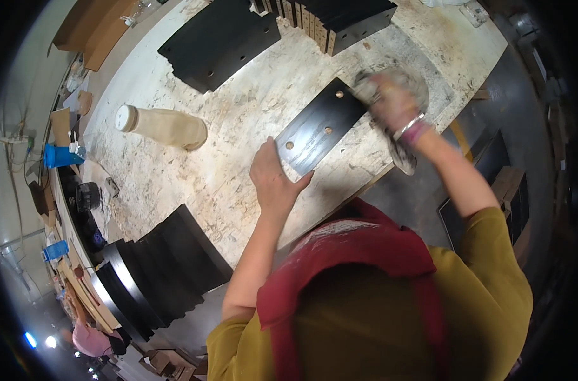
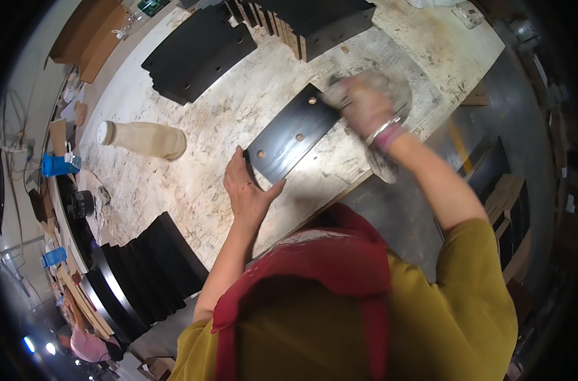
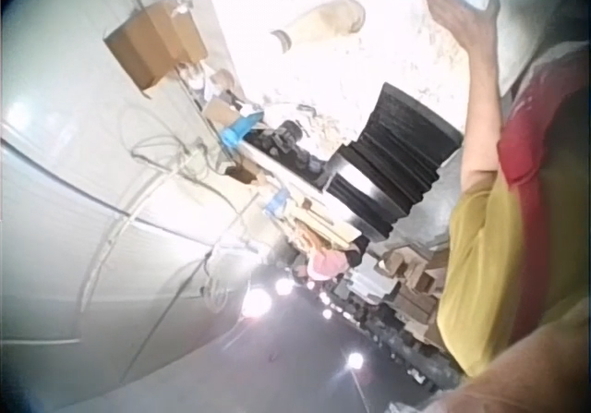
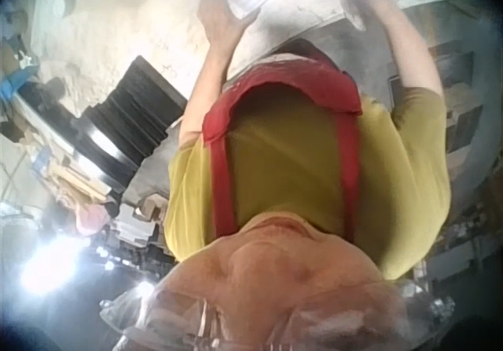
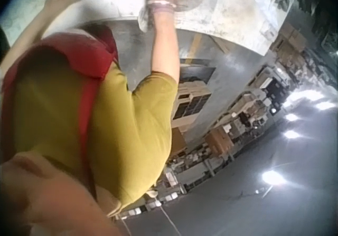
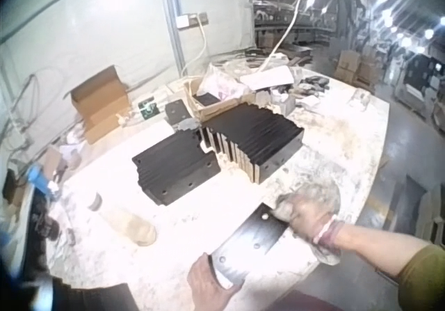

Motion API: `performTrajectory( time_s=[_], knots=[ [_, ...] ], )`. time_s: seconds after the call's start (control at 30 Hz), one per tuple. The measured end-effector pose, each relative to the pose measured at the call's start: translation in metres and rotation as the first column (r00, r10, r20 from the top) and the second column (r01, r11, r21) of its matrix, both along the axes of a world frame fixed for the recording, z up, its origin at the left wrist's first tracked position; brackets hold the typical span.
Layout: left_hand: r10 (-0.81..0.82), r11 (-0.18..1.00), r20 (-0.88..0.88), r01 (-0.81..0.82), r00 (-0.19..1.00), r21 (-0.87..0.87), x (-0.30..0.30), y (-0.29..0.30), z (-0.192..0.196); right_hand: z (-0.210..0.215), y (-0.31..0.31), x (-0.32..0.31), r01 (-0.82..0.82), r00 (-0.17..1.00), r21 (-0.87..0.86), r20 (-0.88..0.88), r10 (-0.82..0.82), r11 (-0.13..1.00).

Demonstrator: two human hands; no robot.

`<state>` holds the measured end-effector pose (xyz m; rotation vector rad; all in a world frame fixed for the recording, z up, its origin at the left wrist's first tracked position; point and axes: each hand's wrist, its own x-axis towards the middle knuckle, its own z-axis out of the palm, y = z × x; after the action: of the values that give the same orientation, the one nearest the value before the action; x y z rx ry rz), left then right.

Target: The person cleans black rectangular furniture panels by hand using a cloth. The person pours liquid from a bottle onto the cloth, wipes the surface of the panels, and stacks them.

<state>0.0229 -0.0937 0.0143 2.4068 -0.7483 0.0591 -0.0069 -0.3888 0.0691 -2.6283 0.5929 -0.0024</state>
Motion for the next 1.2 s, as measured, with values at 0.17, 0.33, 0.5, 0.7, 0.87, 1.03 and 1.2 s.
performTrajectory(
  time_s=[0.17,0.33,0.5,0.7,0.87,1.03,1.2],
  knots=[
    [-0.007,1.000,-0.054,0.006,0.999,-0.012,-0.002,-0.001,0.000,-0.035,0.069,-0.013,-0.427,0.863,-0.070,0.265,0.430,0.901],
    [-0.019,1.000,-0.104,0.021,0.994,0.017,-0.001,-0.002,0.007,-0.026,-0.073,-0.016,0.251,0.968,-0.017,-0.024,-0.251,0.968],
    [-0.135,0.973,-0.013,0.135,0.991,0.188,-0.002,-0.018,0.027,-0.053,-0.084,-0.059,0.157,0.980,0.073,0.114,-0.164,0.985],
    [-0.282,0.946,-0.520,0.323,0.806,-0.013,0.016,-0.038,0.072,-0.030,-0.104,-0.067,0.189,0.901,0.400,0.292,-0.321,0.897],
    [-0.695,0.672,-0.554,-0.687,-0.458,-0.276,-0.015,-0.025,0.047,0.023,0.032,-0.055,-0.390,0.729,-0.217,0.521,0.444,0.895],
    [-0.780,0.528,-0.471,-0.837,-0.413,-0.142,-0.044,-0.024,0.019,-0.008,0.059,-0.009,-0.441,0.897,0.098,0.010,0.442,0.892],
    [-0.832,0.493,-0.385,-0.851,-0.400,-0.182,-0.055,-0.029,0.007,-0.019,-0.063,0.026,-0.135,0.990,-0.009,0.042,0.136,0.991]
  ],
)
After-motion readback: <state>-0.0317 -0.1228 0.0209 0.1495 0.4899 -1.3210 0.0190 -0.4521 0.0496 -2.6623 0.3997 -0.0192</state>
